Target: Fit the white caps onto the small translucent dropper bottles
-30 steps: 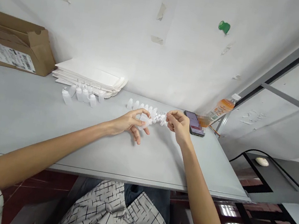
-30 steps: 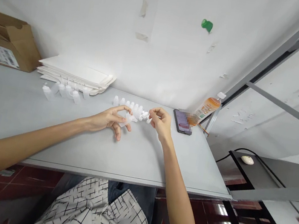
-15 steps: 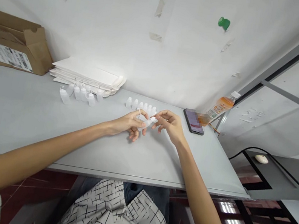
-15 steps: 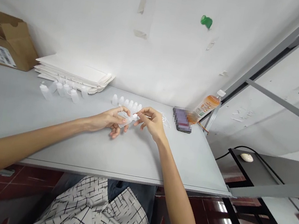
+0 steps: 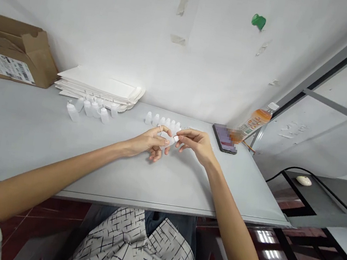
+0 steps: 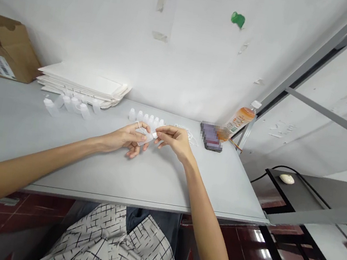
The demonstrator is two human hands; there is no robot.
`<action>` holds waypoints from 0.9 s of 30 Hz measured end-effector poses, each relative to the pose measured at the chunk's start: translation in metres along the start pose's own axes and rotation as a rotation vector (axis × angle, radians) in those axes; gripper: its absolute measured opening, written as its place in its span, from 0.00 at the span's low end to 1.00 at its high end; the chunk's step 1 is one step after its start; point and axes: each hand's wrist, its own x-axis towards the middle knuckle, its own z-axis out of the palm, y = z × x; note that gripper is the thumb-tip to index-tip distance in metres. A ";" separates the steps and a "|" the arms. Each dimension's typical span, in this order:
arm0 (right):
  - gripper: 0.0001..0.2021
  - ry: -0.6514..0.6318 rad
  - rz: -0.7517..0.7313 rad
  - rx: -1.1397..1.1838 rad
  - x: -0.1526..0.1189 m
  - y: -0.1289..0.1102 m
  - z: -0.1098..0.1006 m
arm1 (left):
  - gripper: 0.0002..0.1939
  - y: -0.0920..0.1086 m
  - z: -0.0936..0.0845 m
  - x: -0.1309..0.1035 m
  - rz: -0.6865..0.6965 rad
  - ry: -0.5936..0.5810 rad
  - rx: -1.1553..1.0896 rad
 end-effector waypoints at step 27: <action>0.15 -0.050 -0.010 0.041 -0.002 0.005 0.024 | 0.14 -0.011 0.001 0.000 0.298 0.566 0.482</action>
